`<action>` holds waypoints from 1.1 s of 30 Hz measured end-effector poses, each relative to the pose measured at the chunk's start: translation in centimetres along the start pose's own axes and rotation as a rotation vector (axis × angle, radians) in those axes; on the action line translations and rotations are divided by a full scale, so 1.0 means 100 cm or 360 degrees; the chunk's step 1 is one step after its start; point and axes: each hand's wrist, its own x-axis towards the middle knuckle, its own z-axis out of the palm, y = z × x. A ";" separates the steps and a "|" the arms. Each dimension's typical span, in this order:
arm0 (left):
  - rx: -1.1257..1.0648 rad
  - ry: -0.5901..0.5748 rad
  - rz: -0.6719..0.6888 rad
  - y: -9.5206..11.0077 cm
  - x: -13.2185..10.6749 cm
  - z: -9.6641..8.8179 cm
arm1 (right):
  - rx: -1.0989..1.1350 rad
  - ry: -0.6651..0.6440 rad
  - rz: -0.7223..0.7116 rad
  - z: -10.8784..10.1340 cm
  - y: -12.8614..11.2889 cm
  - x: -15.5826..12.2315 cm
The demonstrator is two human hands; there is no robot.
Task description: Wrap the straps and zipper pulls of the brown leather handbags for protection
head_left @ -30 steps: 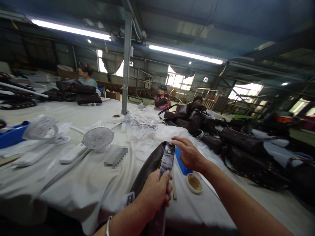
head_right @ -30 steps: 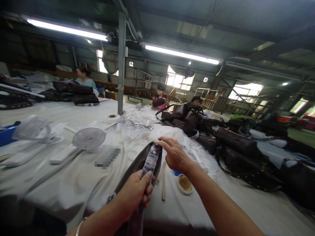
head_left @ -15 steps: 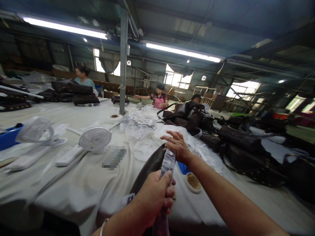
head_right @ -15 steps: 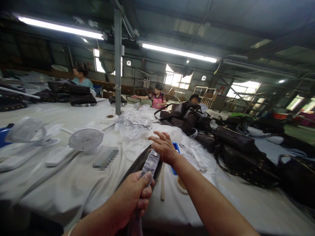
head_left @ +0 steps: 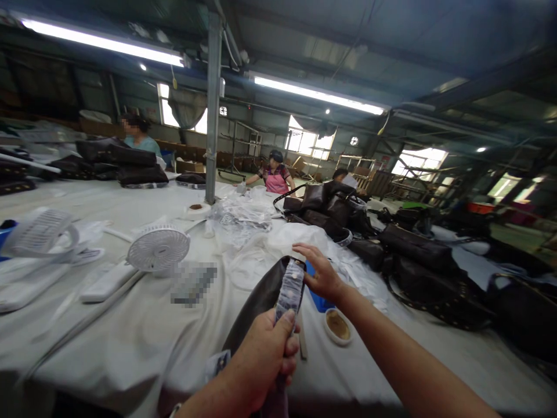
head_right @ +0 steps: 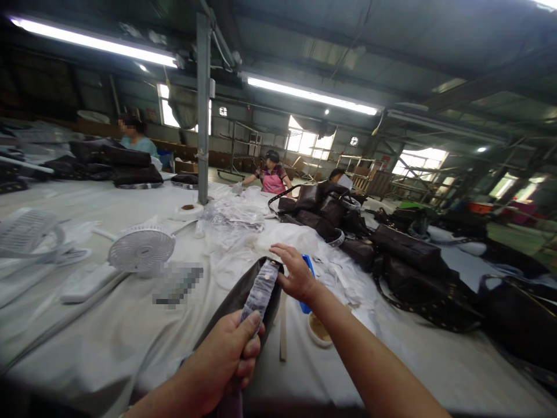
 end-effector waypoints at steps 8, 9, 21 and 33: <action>-0.0043 -0.0029 -0.0065 0.001 -0.003 0.006 | -0.0262 -0.0278 -0.0596 0.000 -0.041 0.006; -0.0054 -0.0025 -0.0071 0.002 -0.005 0.007 | -0.0251 -0.0283 -0.0612 0.002 -0.039 0.009; -0.0068 -0.0050 -0.0020 0.002 -0.007 0.005 | 0.0295 -0.0203 0.0150 0.028 0.016 0.006; 0.0248 0.0015 -0.0037 -0.021 0.016 -0.010 | 0.0412 0.0435 0.0766 0.019 -0.009 -0.053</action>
